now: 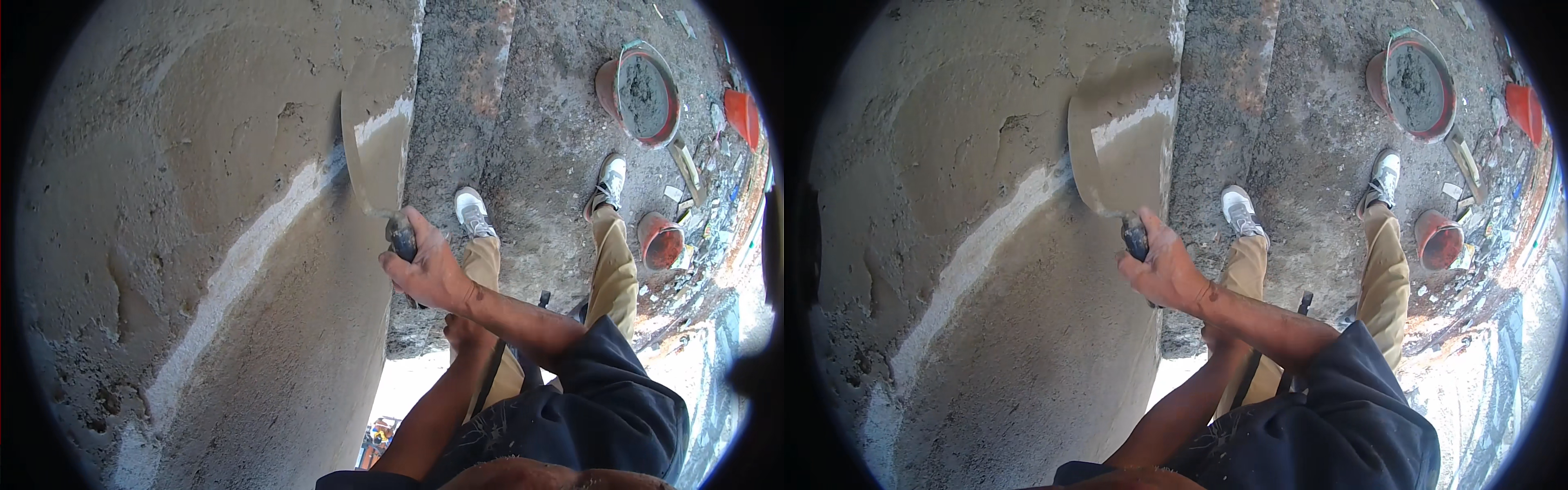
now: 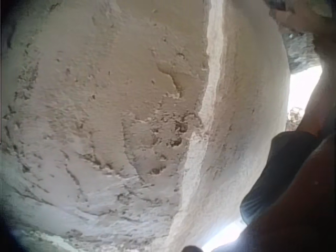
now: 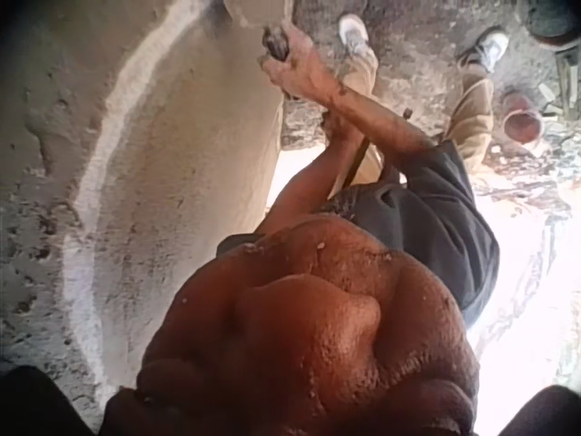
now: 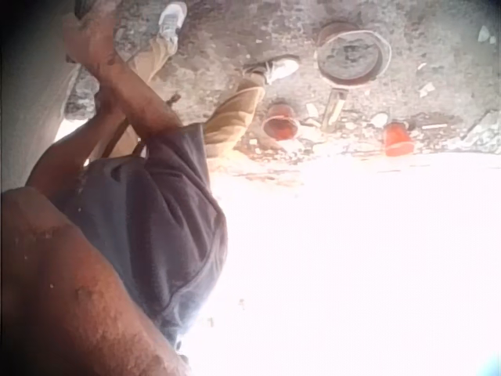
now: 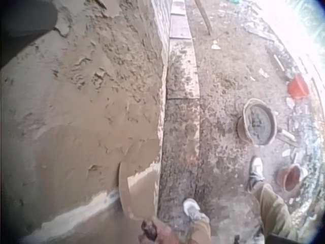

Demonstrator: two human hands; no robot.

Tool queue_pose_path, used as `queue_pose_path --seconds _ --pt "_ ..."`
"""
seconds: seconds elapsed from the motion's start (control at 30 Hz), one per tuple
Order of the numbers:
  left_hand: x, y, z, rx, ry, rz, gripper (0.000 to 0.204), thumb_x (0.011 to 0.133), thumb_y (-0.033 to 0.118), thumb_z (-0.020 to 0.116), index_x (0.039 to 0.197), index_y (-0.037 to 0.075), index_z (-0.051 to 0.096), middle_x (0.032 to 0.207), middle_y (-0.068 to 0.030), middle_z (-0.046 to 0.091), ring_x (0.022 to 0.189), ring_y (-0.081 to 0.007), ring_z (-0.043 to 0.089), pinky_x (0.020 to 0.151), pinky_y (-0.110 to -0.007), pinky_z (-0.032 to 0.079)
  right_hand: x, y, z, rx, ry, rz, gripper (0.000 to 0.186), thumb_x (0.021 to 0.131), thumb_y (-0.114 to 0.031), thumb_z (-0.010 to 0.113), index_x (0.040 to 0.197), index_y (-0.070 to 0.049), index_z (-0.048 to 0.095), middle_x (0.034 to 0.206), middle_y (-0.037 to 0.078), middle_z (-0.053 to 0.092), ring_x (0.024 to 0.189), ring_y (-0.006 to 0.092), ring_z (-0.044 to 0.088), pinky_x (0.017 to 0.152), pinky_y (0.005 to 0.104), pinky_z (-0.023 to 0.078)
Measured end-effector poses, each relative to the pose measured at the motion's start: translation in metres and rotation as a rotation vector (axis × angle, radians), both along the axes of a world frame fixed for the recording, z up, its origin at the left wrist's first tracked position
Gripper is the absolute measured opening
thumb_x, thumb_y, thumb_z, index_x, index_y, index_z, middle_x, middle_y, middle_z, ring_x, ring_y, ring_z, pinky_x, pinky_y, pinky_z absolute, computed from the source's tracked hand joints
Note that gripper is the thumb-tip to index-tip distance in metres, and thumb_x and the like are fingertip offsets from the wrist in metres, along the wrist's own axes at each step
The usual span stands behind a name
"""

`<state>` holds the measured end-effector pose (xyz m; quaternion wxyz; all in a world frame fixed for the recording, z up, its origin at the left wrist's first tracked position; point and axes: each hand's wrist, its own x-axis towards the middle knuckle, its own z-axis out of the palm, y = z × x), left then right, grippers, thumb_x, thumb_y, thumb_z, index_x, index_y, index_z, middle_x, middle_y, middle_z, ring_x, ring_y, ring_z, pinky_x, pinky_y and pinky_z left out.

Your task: The person plasters a wall by scooping mortar from a bucket with a trowel and applying and smoothing it onto the wall surface.

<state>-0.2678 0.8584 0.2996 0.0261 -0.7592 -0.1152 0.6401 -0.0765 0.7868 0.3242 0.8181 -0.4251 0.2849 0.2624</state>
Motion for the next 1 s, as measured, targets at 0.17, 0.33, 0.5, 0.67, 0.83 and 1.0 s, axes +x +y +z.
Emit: queue_pose_path --seconds 0.17,0.33,0.5,0.67,0.83,1.0 --pt "-0.01 -0.002 -0.005 0.063 -0.179 -0.05 0.076 0.089 0.055 0.064 0.148 0.009 0.05 0.141 -0.014 0.054 0.121 -0.0361 0.06 0.102 -0.049 0.05 -0.005 -0.005 -0.039 -0.172 0.042 -0.04 0.035 0.088 -0.009 0.063 0.122 -0.002 0.054 0.077 0.004 0.055 0.062 0.0109 0.058 0.053 0.0297 0.049" --pt "-0.022 0.003 -0.007 0.06 -0.25 -0.054 0.069 0.085 0.046 0.065 0.142 0.009 0.056 0.137 -0.0172 0.057 0.116 -0.0369 0.061 0.093 -0.05 0.053 0.102 -0.052 -0.223 0.07 0.205 -0.266 0.031 0.086 -0.008 0.067 0.112 -0.006 0.049 0.077 0.004 0.057 0.055 0.0138 0.056 0.048 0.0321 0.049" --pt "-0.016 0.007 -0.003 0.06 -0.192 0.008 0.072 0.087 0.048 0.064 0.145 0.008 0.053 0.143 -0.0163 0.054 0.123 -0.0365 0.059 0.101 -0.049 0.05 0.094 -0.037 -0.193 0.131 0.056 -0.234 0.029 0.085 -0.008 0.067 0.109 -0.006 0.051 0.075 0.002 0.055 0.055 0.0124 0.055 0.049 0.0319 0.047" --pt "0.0 0.001 0.002 0.079 -0.116 0.066 0.077 0.087 0.05 0.066 0.149 0.008 0.049 0.146 -0.0147 0.052 0.128 -0.0358 0.056 0.108 -0.048 0.046 0.069 -0.022 -0.049 0.046 -0.102 -0.153 0.024 0.084 -0.009 0.064 0.104 -0.003 0.05 0.073 0.002 0.053 0.055 0.0117 0.056 0.049 0.0304 0.045" --pt "-0.009 0.015 -0.005 -0.043 -0.125 0.118 0.084 0.085 0.053 0.071 0.15 0.007 0.045 0.144 -0.021 0.051 0.131 -0.037 0.055 0.107 -0.055 0.044 0.052 -0.001 0.032 0.034 -0.027 -0.079 0.025 0.084 -0.008 0.064 0.103 -0.001 0.049 0.07 0.002 0.052 0.055 0.0124 0.057 0.051 0.0307 0.046" --pt "-0.016 0.015 -0.01 -0.365 -0.344 -0.609 0.074 0.084 0.05 0.072 0.141 0.007 0.055 0.138 -0.0206 0.056 0.122 -0.0385 0.06 0.102 -0.053 0.05 0.014 0.033 0.062 -0.197 -0.192 -0.05 0.032 0.084 -0.007 0.067 0.108 -0.002 0.047 0.068 0.01 0.055 0.057 0.0287 0.06 0.057 0.0377 0.05"
